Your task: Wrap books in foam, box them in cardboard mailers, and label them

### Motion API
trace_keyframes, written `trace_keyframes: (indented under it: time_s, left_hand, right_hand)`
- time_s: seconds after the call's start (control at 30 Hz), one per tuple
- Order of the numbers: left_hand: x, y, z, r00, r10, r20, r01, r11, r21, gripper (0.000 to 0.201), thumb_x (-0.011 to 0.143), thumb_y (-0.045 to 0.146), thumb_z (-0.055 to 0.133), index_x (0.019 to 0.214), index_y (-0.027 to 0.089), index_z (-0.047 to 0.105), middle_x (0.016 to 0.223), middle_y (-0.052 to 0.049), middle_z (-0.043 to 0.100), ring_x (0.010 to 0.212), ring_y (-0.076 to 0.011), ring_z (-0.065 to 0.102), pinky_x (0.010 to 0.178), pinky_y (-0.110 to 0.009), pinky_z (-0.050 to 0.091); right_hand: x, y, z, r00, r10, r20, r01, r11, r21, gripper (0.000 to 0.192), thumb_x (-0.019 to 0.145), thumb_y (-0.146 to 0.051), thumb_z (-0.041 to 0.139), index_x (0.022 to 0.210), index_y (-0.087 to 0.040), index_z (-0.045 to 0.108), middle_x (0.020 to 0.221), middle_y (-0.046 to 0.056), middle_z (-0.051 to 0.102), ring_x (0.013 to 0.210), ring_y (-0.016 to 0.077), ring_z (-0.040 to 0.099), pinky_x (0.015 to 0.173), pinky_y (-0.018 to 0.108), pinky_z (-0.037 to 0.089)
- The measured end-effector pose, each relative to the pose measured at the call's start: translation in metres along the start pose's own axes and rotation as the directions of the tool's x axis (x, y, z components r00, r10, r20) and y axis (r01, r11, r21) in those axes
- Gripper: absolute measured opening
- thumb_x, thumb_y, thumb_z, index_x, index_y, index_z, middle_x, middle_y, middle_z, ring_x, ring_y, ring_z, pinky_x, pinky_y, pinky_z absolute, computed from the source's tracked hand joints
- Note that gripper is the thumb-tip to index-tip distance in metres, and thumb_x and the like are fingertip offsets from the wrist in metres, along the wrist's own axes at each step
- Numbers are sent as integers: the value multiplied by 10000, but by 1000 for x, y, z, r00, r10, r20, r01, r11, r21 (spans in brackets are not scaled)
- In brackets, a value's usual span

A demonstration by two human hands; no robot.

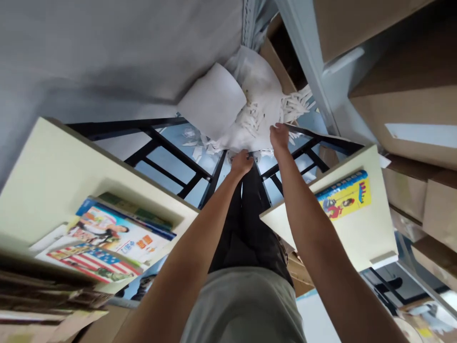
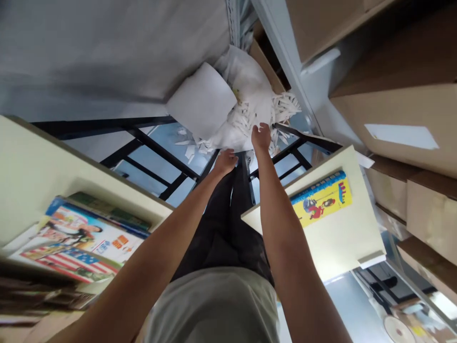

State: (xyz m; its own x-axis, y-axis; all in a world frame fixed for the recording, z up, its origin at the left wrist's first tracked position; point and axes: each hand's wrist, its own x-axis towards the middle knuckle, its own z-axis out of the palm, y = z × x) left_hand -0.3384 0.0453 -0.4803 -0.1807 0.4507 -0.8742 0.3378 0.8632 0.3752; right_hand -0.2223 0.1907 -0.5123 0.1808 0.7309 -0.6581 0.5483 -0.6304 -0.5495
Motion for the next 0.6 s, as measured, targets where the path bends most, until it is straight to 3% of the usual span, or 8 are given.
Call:
trace_keyframes:
  time_s: [0.13,0.3,0.43,0.5,0.53,0.6]
  left_hand:
    - [58,-12,23,999,-29,45,29,1000,3,554,1015,249,726,1560,166,671,1564,-158,738,1511,-334,669,1278,-398,498]
    - [143,-27,63,995,-22,99,18,999,42,665,978,288,771,1615,153,638,1707,-193,604,1646,-336,532,1351,-370,420]
    - [195,-34,101,991,-13,131,3,997,80,700,913,305,862,1580,207,670,1911,-188,295,1766,-438,313,1372,-495,404]
    - [217,-37,122,990,10,141,-21,997,75,642,870,296,909,1483,227,731,1942,-173,207,1782,-493,234,1373,-573,385]
    - [227,-38,132,990,28,141,-37,998,60,593,856,297,923,1422,226,759,1938,-177,219,1780,-511,223,1372,-606,371]
    - [245,-38,150,990,84,117,-83,996,-9,489,839,309,934,1294,197,797,1861,-236,383,1739,-542,311,1349,-657,368]
  right_hand:
    - [35,36,21,989,140,-36,-145,961,-237,334,932,-224,649,1254,-166,719,1355,159,762,1386,327,689,1284,521,493]
    - [69,89,48,978,197,-72,-210,913,-351,415,953,-274,645,1345,-147,692,1370,193,767,1409,355,690,1271,510,502]
    - [104,126,67,966,243,-85,-257,883,-393,504,958,-285,630,1442,-147,653,1424,221,745,1445,384,672,1285,554,491]
    - [122,143,76,962,258,-85,-270,877,-398,540,960,-300,634,1483,-164,635,1461,238,725,1462,406,659,1297,585,480]
    - [131,152,80,965,251,-74,-260,882,-392,562,963,-316,635,1505,-166,622,1481,250,712,1471,419,650,1301,598,475]
    - [144,169,88,975,218,-32,-215,906,-364,631,962,-363,636,1558,-162,581,1506,269,690,1497,446,624,1307,630,466]
